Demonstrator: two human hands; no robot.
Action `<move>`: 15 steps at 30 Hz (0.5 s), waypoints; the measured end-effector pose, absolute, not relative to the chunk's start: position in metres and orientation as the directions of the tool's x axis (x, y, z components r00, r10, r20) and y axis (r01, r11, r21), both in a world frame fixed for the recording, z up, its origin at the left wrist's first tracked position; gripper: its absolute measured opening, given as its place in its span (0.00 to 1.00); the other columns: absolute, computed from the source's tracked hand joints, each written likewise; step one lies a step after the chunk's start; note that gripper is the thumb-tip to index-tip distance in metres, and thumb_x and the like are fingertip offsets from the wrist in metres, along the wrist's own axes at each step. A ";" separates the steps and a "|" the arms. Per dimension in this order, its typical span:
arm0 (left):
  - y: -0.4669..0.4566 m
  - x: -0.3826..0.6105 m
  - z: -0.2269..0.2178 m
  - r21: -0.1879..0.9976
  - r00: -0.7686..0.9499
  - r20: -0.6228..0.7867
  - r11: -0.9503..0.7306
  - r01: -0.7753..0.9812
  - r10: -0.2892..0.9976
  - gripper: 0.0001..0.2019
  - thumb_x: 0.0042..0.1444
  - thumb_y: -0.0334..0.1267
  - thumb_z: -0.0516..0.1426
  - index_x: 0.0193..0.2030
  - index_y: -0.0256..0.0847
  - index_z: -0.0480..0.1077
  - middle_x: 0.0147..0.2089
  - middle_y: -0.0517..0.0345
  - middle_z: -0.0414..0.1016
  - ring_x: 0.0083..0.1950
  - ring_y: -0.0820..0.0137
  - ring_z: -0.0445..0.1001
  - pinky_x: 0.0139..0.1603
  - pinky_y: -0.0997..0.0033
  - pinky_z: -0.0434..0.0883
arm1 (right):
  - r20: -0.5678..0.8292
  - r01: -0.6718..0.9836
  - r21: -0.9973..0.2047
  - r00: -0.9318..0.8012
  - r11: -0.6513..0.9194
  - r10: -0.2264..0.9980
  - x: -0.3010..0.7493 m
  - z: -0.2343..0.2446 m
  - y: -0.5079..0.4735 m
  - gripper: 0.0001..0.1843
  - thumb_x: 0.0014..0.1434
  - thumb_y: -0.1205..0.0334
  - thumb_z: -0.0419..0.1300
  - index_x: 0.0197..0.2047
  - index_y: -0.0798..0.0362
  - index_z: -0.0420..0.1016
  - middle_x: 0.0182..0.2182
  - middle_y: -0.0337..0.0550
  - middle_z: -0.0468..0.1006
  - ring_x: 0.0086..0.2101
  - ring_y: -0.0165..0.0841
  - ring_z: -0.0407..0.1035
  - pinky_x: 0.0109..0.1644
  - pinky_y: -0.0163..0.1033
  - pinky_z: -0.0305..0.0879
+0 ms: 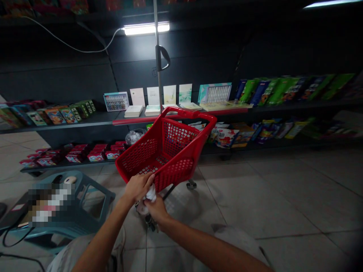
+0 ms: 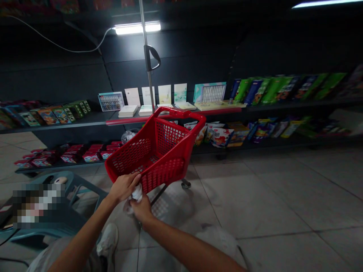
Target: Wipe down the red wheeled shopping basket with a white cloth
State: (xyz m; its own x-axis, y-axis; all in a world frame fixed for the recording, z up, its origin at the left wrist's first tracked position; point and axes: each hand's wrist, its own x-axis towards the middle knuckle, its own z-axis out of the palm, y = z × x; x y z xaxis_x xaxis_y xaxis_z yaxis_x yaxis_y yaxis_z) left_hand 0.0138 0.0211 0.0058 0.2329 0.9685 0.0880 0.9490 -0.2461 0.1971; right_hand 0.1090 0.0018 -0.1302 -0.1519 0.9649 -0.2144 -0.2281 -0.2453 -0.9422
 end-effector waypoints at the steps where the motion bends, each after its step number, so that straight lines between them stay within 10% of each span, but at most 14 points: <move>1: 0.021 0.013 0.005 0.197 0.231 0.096 -0.246 0.949 0.968 0.26 0.73 0.51 0.36 0.44 0.45 0.72 0.42 0.54 0.82 0.44 0.65 0.80 0.42 0.69 0.66 | -0.235 -0.220 -0.937 -0.182 -0.272 0.955 0.110 -0.124 0.002 0.22 0.41 0.65 0.65 0.44 0.54 0.78 0.38 0.45 0.84 0.40 0.40 0.79 0.45 0.39 0.74; 9: 0.023 0.002 0.002 0.177 0.239 0.118 -0.257 0.950 0.964 0.26 0.72 0.54 0.37 0.39 0.45 0.71 0.36 0.55 0.80 0.39 0.66 0.79 0.39 0.71 0.63 | -0.234 -0.289 -0.941 0.182 -0.176 0.955 0.205 -0.078 0.102 0.19 0.40 0.65 0.64 0.39 0.57 0.79 0.30 0.43 0.83 0.27 0.32 0.76 0.29 0.32 0.71; 15: 0.023 -0.001 0.005 0.152 0.240 0.111 -0.255 0.955 0.964 0.26 0.72 0.53 0.37 0.37 0.45 0.69 0.33 0.55 0.78 0.37 0.66 0.78 0.38 0.71 0.62 | -0.044 0.002 -0.998 0.635 -0.059 0.771 0.291 -0.074 0.169 0.30 0.48 0.60 0.61 0.56 0.57 0.73 0.51 0.53 0.80 0.44 0.37 0.78 0.36 0.33 0.73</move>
State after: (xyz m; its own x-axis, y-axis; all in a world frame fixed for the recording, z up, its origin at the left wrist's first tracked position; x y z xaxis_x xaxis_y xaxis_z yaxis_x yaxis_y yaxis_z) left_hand -0.0005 0.0234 0.0052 0.2402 0.9643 0.1110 0.9547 -0.2554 0.1524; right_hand 0.2908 0.1690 -0.0742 0.6349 0.7713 -0.0442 0.0016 -0.0585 -0.9983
